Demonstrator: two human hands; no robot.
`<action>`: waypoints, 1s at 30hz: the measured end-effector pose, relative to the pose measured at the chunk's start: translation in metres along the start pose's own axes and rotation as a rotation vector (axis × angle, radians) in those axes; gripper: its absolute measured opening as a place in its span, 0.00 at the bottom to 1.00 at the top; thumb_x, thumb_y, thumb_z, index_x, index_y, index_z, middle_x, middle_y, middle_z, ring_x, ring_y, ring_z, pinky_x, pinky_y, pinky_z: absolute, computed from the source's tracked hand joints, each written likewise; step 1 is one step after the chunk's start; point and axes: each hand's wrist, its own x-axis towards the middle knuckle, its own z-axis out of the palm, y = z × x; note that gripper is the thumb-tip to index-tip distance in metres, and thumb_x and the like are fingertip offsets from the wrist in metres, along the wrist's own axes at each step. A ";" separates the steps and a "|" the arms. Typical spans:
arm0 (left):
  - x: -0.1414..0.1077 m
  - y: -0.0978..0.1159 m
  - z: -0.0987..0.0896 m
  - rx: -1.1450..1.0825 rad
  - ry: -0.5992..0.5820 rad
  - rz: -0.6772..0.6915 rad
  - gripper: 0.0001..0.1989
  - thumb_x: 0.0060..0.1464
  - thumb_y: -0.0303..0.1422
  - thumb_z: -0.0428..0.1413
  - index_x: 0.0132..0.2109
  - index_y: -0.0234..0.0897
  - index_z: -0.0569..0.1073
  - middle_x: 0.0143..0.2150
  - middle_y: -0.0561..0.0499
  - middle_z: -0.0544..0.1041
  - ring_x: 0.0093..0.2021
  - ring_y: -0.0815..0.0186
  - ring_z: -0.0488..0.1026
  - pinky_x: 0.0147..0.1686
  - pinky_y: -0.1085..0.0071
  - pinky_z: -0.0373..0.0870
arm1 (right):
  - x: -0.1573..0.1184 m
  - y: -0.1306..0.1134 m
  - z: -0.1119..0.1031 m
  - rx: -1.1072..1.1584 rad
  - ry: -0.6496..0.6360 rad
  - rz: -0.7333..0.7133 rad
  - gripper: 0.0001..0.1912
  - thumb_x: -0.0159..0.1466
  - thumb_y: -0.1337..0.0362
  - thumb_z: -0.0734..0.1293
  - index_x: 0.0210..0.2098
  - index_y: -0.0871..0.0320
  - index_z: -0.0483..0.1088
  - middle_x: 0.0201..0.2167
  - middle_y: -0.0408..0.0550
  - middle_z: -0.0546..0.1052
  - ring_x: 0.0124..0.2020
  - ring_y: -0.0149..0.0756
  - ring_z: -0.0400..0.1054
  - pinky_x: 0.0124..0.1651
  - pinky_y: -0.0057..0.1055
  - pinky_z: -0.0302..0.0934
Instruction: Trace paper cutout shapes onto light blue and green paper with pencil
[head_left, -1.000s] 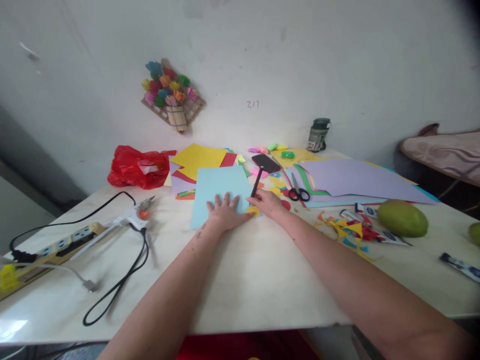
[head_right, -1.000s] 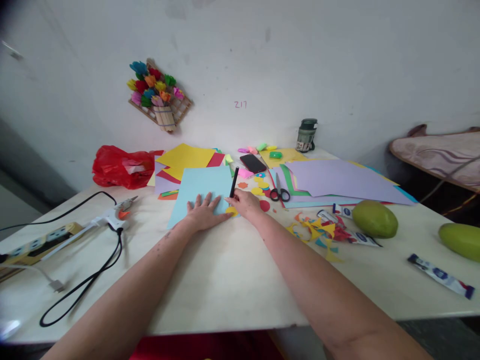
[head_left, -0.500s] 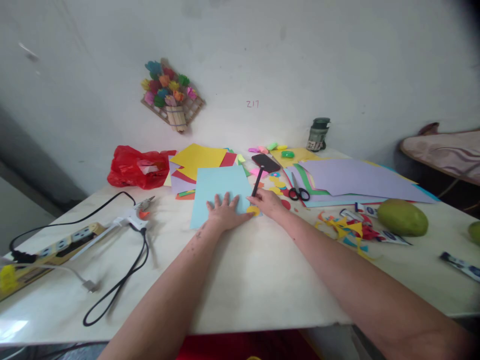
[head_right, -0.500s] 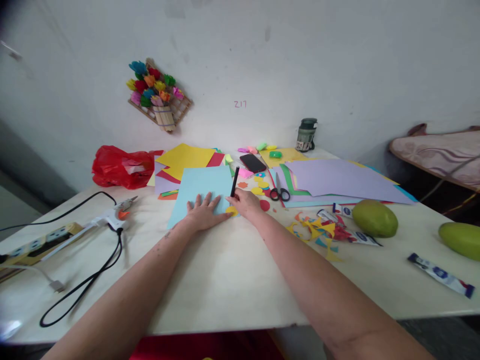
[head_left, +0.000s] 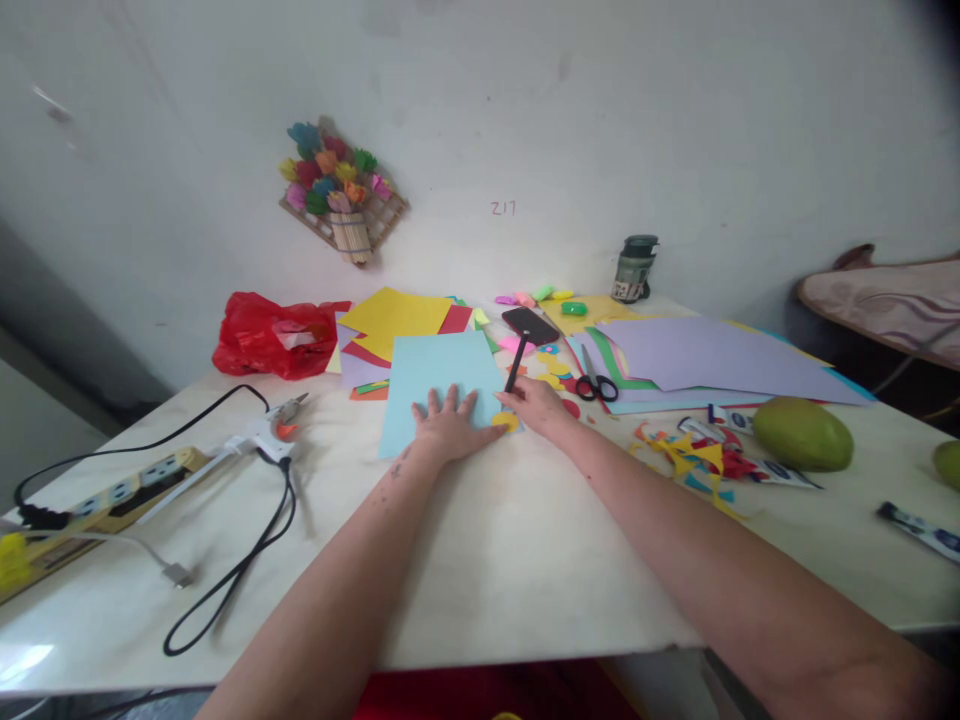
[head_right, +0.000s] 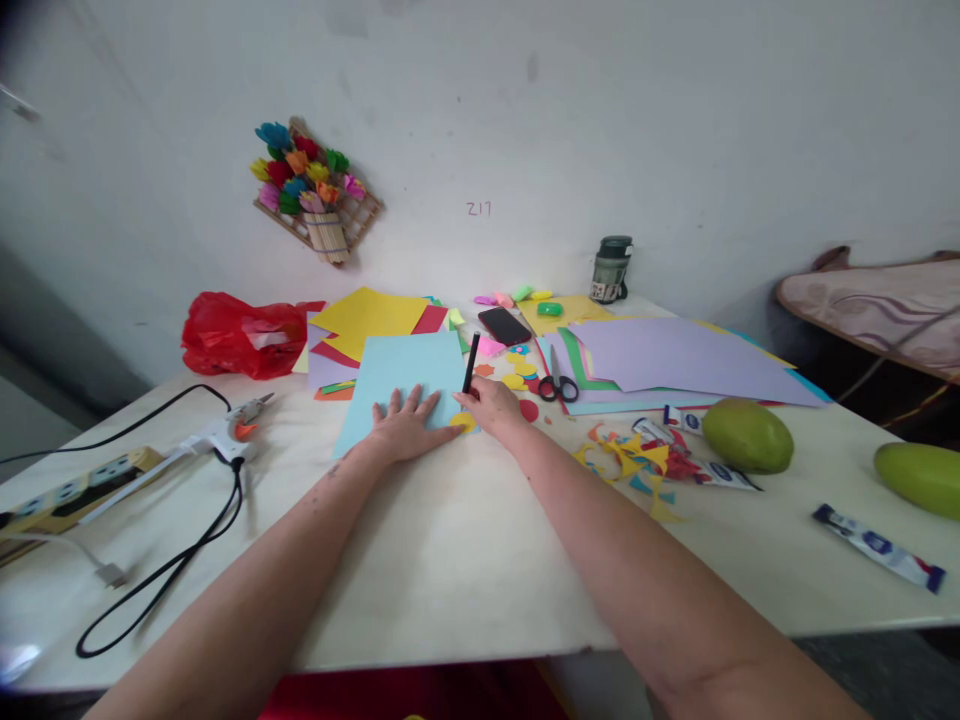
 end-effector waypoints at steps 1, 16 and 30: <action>0.000 0.000 0.000 0.000 0.000 -0.001 0.45 0.33 0.65 0.31 0.59 0.52 0.40 0.61 0.56 0.35 0.57 0.46 0.27 0.49 0.44 0.31 | 0.000 0.001 0.000 -0.003 -0.002 -0.003 0.12 0.52 0.55 0.60 0.28 0.57 0.68 0.22 0.43 0.70 0.25 0.29 0.63 0.26 0.23 0.53; -0.001 0.002 0.000 -0.004 0.001 -0.015 0.44 0.35 0.64 0.32 0.59 0.52 0.40 0.61 0.57 0.35 0.57 0.47 0.27 0.50 0.45 0.31 | 0.002 0.002 0.002 0.048 0.007 0.021 0.11 0.52 0.57 0.61 0.29 0.57 0.68 0.23 0.44 0.72 0.26 0.31 0.64 0.28 0.25 0.56; 0.005 -0.003 0.005 -0.013 0.023 0.016 0.45 0.32 0.65 0.31 0.58 0.52 0.40 0.61 0.55 0.36 0.57 0.46 0.28 0.48 0.43 0.31 | 0.002 0.006 0.003 -0.002 -0.006 -0.007 0.13 0.53 0.55 0.60 0.29 0.57 0.67 0.22 0.44 0.71 0.25 0.28 0.62 0.27 0.24 0.54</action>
